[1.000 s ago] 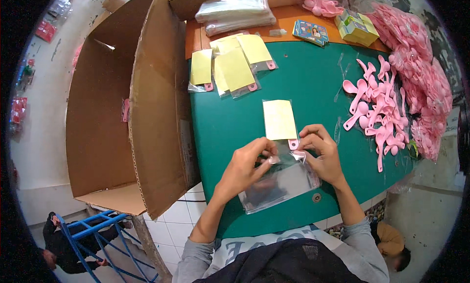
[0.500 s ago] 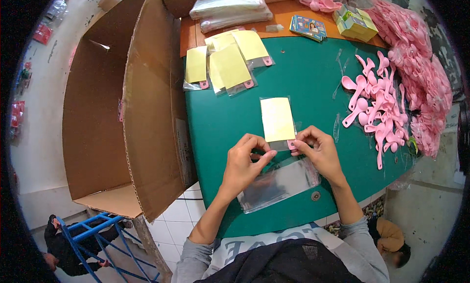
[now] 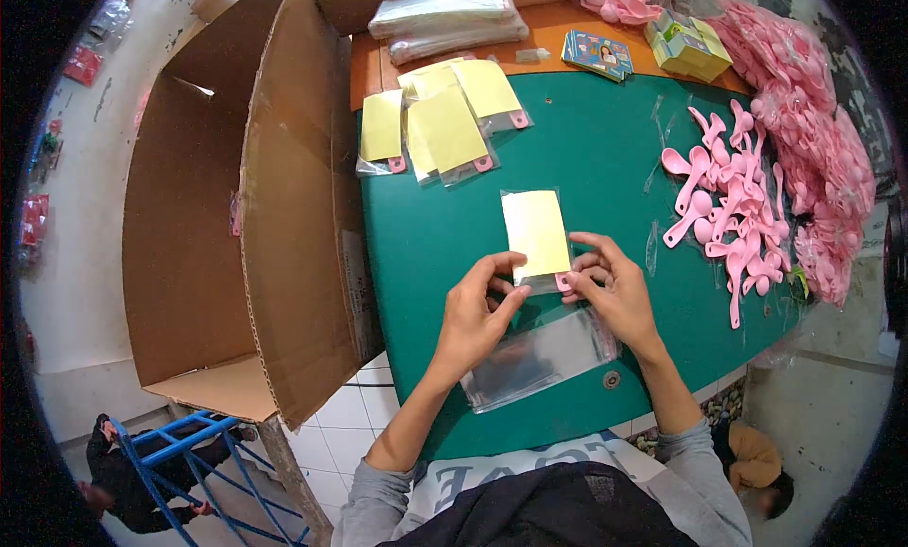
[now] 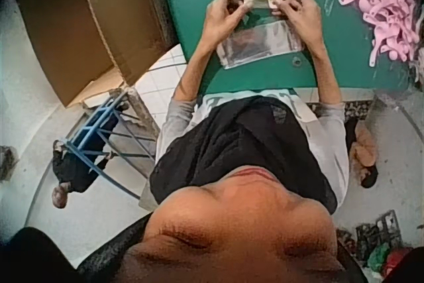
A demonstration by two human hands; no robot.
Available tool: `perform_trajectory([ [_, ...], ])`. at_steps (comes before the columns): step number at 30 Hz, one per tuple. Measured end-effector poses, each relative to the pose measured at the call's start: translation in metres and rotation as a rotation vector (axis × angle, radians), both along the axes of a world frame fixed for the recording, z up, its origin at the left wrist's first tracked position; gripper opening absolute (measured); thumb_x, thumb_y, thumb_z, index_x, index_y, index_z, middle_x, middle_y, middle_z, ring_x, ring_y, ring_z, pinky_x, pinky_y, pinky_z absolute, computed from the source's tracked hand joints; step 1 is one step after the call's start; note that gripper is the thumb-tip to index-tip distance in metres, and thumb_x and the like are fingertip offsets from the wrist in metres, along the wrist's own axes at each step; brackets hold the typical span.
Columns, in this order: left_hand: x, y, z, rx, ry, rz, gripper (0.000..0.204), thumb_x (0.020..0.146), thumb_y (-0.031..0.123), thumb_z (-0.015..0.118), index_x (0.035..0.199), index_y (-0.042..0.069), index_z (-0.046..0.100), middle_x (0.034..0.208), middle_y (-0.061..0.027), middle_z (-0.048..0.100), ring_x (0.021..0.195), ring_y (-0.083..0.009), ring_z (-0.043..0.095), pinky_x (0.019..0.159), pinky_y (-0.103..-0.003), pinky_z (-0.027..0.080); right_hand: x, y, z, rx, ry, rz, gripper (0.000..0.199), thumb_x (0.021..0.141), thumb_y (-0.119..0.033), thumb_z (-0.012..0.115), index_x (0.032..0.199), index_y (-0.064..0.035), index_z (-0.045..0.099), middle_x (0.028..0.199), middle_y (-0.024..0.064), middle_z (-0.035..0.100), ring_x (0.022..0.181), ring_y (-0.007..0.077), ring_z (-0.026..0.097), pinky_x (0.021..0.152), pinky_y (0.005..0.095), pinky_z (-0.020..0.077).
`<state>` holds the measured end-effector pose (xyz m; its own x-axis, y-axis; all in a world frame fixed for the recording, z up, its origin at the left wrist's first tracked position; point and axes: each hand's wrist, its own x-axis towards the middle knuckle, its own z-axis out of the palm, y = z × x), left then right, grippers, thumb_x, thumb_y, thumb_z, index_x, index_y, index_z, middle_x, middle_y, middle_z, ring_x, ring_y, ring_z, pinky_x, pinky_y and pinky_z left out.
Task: Packaging pink plastic spoons into plastic bags with labels and backing cards.
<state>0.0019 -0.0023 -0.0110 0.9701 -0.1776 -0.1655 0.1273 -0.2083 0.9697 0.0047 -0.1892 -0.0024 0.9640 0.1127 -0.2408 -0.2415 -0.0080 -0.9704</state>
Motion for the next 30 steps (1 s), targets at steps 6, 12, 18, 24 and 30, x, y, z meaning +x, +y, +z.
perform_trajectory([
  [6, 0.047, 0.038, 0.012, 0.548, -0.586, 0.176, 0.039, 0.086, 0.023, 0.055, 0.119, 0.004, 0.047, 0.12, -0.0253, 0.043, 0.111, -0.0416, 0.041, 0.096, -0.046, 0.033, 0.008, -0.006, -0.001, -0.056, -0.118, 0.034, 0.032, 0.083, 0.001, 0.056, 0.114, 0.0039, 0.048, 0.084, 0.0066, 0.054, 0.078, 0.0116, 0.059, 0.065, 0.0248, 0.0545],
  [12, 0.111, 0.046, -0.021, 0.938, -0.31, 0.273, 0.064, 0.091, 0.049, 0.033, 0.137, 0.004, 0.026, 0.135, -0.0384, 0.016, 0.129, -0.0488, 0.014, 0.101, -0.06, 0.016, 0.081, 0.017, 0.034, -0.199, -0.54, 0.015, 0.022, 0.084, -0.007, 0.058, 0.103, 0.0016, 0.052, 0.088, 0.0104, 0.06, 0.077, 0.0138, 0.061, 0.067, 0.0286, 0.0523],
  [18, 0.151, 0.022, -0.035, 0.871, -0.444, 0.239, 0.071, 0.089, 0.053, 0.035, 0.138, 0.005, 0.022, 0.133, -0.0418, 0.016, 0.129, -0.0498, 0.011, 0.098, -0.066, 0.007, 0.132, -0.026, 0.036, -0.985, -0.907, 0.232, 0.029, 0.08, -0.013, 0.059, 0.107, -0.0024, 0.054, 0.104, 0.0171, 0.056, 0.099, 0.0327, 0.053, 0.085, 0.0386, 0.0434],
  [24, 0.133, 0.013, -0.001, 0.992, -0.72, 0.396, 0.059, 0.083, 0.033, 0.057, 0.131, 0.008, 0.034, 0.132, -0.034, 0.027, 0.124, -0.0468, 0.027, 0.094, -0.063, 0.026, 0.109, -0.13, 0.01, -1.503, -0.593, 0.164, 0.034, 0.075, -0.004, 0.057, 0.109, -0.0049, 0.053, 0.103, 0.014, 0.055, 0.099, 0.0323, 0.051, 0.082, 0.0407, 0.0422],
  [30, 0.0, -0.027, 0.011, 0.574, -0.475, -0.337, 0.03, 0.075, 0.017, 0.066, 0.096, 0.003, 0.051, 0.086, -0.0148, 0.049, 0.078, -0.0308, 0.055, 0.068, -0.039, 0.046, 0.108, -0.158, -0.001, -1.391, -0.711, 0.036, 0.034, 0.076, -0.007, 0.061, 0.109, -0.0047, 0.053, 0.099, 0.0142, 0.058, 0.092, 0.0293, 0.054, 0.078, 0.0368, 0.0429],
])
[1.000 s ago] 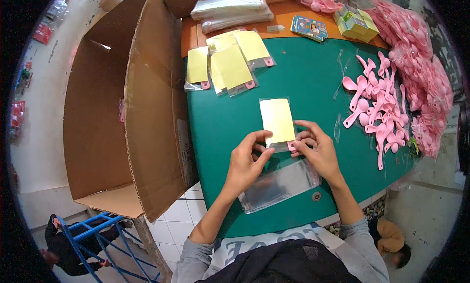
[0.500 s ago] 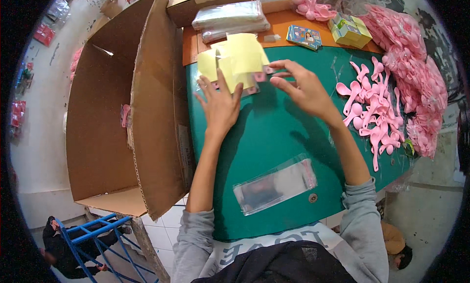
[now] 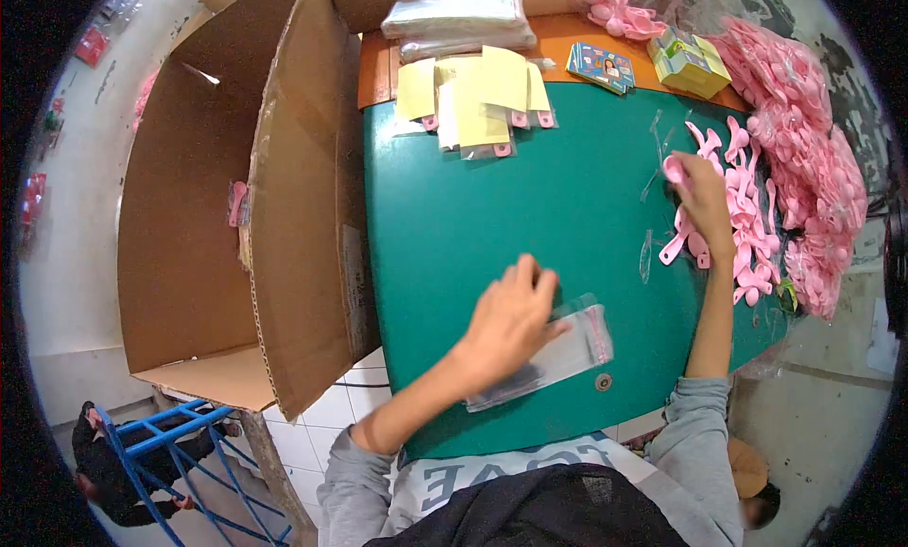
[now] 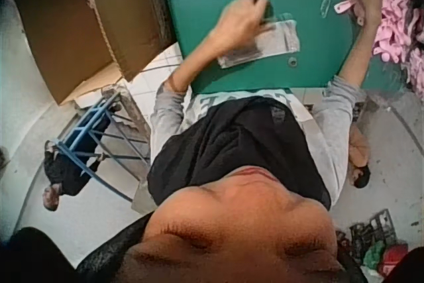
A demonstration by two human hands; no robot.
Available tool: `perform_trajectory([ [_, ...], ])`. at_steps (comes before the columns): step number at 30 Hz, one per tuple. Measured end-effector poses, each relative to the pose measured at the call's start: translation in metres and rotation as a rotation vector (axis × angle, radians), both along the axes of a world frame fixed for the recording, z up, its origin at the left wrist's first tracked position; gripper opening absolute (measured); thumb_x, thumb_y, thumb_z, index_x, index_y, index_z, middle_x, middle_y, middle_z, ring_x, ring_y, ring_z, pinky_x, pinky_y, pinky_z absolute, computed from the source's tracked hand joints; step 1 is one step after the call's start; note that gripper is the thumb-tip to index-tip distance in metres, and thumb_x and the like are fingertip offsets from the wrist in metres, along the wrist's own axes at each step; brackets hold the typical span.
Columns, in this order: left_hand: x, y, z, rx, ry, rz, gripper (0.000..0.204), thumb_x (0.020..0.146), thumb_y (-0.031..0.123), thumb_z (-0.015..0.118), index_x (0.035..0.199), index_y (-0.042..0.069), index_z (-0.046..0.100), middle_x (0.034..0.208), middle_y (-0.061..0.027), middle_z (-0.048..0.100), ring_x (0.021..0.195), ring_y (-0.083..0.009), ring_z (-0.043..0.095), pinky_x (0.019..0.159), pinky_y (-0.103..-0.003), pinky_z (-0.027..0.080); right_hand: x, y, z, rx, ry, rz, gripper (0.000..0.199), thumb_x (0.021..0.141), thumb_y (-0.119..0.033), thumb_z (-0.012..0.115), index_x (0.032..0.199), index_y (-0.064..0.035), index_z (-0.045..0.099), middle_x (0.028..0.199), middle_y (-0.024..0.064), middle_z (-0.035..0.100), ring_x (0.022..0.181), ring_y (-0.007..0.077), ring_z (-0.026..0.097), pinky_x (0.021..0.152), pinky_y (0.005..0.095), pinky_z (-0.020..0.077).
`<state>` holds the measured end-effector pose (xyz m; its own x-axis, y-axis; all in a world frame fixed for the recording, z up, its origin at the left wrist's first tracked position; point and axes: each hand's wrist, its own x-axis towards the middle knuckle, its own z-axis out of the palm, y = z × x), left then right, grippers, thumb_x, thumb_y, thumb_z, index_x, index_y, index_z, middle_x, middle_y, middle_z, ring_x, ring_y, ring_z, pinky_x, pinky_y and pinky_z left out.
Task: Packaging pink plastic spoons into plastic bags with labels and backing cards.
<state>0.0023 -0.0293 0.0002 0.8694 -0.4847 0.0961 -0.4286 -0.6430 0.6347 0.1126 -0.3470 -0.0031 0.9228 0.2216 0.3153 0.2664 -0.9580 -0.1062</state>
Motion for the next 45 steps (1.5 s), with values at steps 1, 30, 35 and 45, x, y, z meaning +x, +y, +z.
perform_trajectory([
  [1, -0.004, 0.0, -0.003, 0.006, -0.001, 0.007, 0.03, 0.075, 0.017, 0.066, 0.096, 0.003, 0.051, 0.086, -0.0148, 0.049, 0.078, -0.0308, 0.055, 0.068, -0.039, 0.046, 0.001, 0.002, 0.005, 0.115, -0.066, -0.003, 0.033, 0.077, -0.009, 0.061, 0.109, -0.0044, 0.053, 0.096, 0.0145, 0.059, 0.089, 0.0282, 0.056, 0.076, 0.0357, 0.0433],
  [30, 0.043, 0.024, -0.004, -0.854, 0.844, 0.111, 0.042, 0.081, 0.009, 0.065, 0.117, 0.0, 0.047, 0.096, -0.0148, 0.065, 0.087, -0.0144, 0.061, 0.074, -0.028, 0.05, -0.067, 0.111, 0.056, 1.038, 0.643, 0.254, 0.009, 0.081, -0.005, 0.061, 0.087, 0.0007, 0.06, 0.082, 0.0045, 0.062, 0.072, 0.0095, 0.058, 0.063, 0.0222, 0.0463],
  [35, 0.036, 0.018, -0.008, -0.92, 0.766, -0.008, 0.033, 0.086, 0.014, 0.059, 0.114, -0.002, 0.051, 0.095, -0.0115, 0.064, 0.086, -0.0139, 0.06, 0.075, -0.027, 0.049, -0.069, 0.127, 0.055, 0.893, 0.643, 0.345, 0.017, 0.08, -0.004, 0.061, 0.096, 0.0008, 0.056, 0.085, 0.0067, 0.063, 0.077, 0.0114, 0.06, 0.07, 0.0242, 0.0476],
  [45, 0.036, 0.023, -0.005, -0.543, 0.711, -0.066, 0.032, 0.093, 0.024, 0.047, 0.096, -0.004, 0.063, 0.081, -0.0019, 0.063, 0.076, -0.0078, 0.055, 0.067, -0.022, 0.045, -0.071, 0.129, 0.055, 0.892, 0.494, 0.324, 0.029, 0.083, -0.004, 0.058, 0.111, -0.0037, 0.054, 0.096, 0.0084, 0.055, 0.081, 0.0097, 0.056, 0.066, 0.023, 0.0463],
])
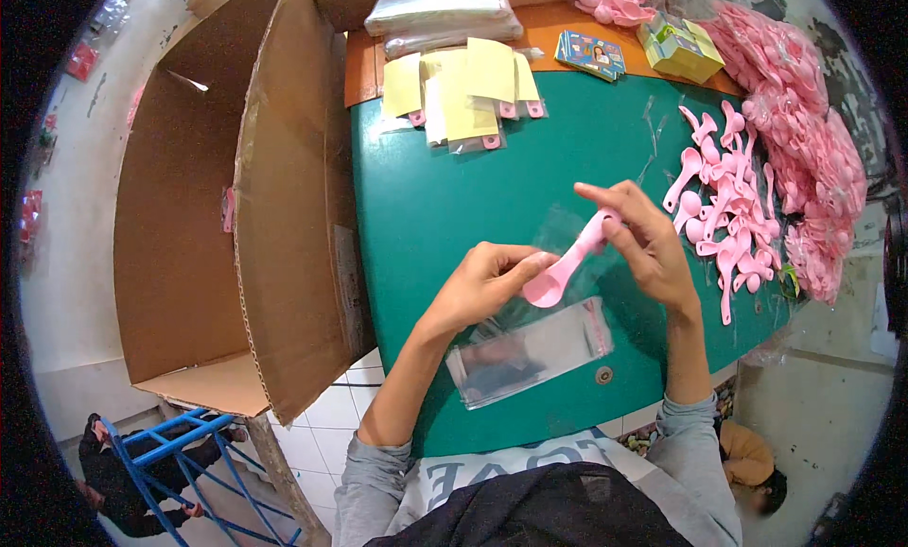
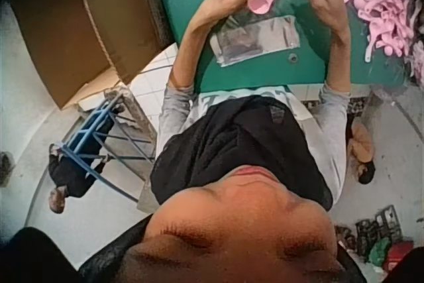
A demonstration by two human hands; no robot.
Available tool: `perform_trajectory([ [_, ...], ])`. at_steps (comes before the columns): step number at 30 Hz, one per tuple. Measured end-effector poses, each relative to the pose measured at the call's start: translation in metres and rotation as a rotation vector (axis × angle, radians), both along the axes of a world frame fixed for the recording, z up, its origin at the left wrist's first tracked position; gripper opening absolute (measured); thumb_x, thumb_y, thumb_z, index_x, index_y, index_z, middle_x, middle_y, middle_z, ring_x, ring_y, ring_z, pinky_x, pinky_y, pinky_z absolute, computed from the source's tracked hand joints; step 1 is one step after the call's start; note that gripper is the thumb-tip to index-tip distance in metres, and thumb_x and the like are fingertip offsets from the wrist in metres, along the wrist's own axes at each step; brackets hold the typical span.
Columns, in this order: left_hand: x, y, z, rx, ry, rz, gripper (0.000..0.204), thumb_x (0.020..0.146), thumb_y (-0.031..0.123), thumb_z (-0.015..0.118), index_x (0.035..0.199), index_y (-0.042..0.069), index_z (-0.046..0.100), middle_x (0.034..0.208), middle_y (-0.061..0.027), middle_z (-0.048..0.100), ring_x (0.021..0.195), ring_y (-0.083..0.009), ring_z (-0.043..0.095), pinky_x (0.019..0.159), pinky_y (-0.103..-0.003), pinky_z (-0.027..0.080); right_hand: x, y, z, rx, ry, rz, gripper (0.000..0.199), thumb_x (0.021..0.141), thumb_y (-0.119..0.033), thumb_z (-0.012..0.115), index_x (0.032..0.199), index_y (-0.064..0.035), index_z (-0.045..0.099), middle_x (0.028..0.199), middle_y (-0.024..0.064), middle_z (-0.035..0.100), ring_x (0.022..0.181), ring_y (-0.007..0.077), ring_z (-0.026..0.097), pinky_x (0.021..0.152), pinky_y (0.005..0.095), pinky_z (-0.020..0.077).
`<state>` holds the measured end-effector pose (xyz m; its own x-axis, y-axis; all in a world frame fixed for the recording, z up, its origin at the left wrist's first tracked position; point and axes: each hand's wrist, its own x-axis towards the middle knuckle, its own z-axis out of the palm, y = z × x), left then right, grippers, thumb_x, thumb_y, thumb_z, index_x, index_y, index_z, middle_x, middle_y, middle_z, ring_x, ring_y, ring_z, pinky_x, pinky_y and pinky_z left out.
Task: Packaging pink plastic spoons into plastic bags with labels and backing cards.
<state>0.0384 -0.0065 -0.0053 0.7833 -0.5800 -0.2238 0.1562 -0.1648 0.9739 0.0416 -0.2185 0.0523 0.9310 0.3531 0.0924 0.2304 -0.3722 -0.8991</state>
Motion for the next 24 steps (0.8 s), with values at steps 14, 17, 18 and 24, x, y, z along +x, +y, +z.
perform_trajectory([
  [14, -0.001, 0.0, 0.012, -0.262, 0.141, 0.093, 0.031, 0.094, 0.023, 0.045, 0.105, -0.002, 0.06, 0.082, -0.0086, 0.064, 0.072, -0.0095, 0.058, 0.064, -0.022, 0.047, 0.044, 0.023, -0.019, -0.011, -0.214, 0.436, 0.023, 0.082, -0.026, 0.059, 0.082, -0.0044, 0.065, 0.1, 0.0112, 0.059, 0.089, 0.0217, 0.056, 0.082, 0.0339, 0.0433],
  [17, 0.0, 0.002, 0.008, -0.366, 0.144, 0.18, 0.033, 0.094, 0.023, 0.044, 0.11, -0.002, 0.058, 0.084, -0.006, 0.064, 0.074, -0.0078, 0.058, 0.064, -0.022, 0.048, 0.126, 0.001, -0.02, -0.123, -0.241, 0.276, 0.031, 0.084, -0.033, 0.055, 0.087, -0.0038, 0.066, 0.097, 0.0076, 0.061, 0.09, 0.0168, 0.057, 0.081, 0.0305, 0.0443],
  [18, 0.002, -0.001, 0.009, -0.368, 0.135, 0.148, 0.033, 0.094, 0.023, 0.044, 0.11, -0.002, 0.058, 0.085, -0.0061, 0.064, 0.075, -0.0079, 0.058, 0.065, -0.022, 0.048, 0.158, -0.019, -0.027, -0.284, -0.385, -0.044, 0.035, 0.086, -0.035, 0.054, 0.089, -0.0024, 0.066, 0.096, 0.0083, 0.063, 0.086, 0.0182, 0.059, 0.077, 0.0304, 0.046],
  [24, 0.007, 0.003, -0.003, -0.28, 0.143, 0.088, 0.034, 0.094, 0.025, 0.044, 0.11, -0.002, 0.058, 0.089, -0.0072, 0.064, 0.079, -0.0089, 0.057, 0.07, -0.024, 0.049, 0.261, -0.068, -0.067, -0.775, -0.069, -0.815, 0.045, 0.083, -0.041, 0.056, 0.095, 0.0019, 0.064, 0.1, 0.0242, 0.061, 0.092, 0.0341, 0.06, 0.076, 0.0408, 0.0472],
])
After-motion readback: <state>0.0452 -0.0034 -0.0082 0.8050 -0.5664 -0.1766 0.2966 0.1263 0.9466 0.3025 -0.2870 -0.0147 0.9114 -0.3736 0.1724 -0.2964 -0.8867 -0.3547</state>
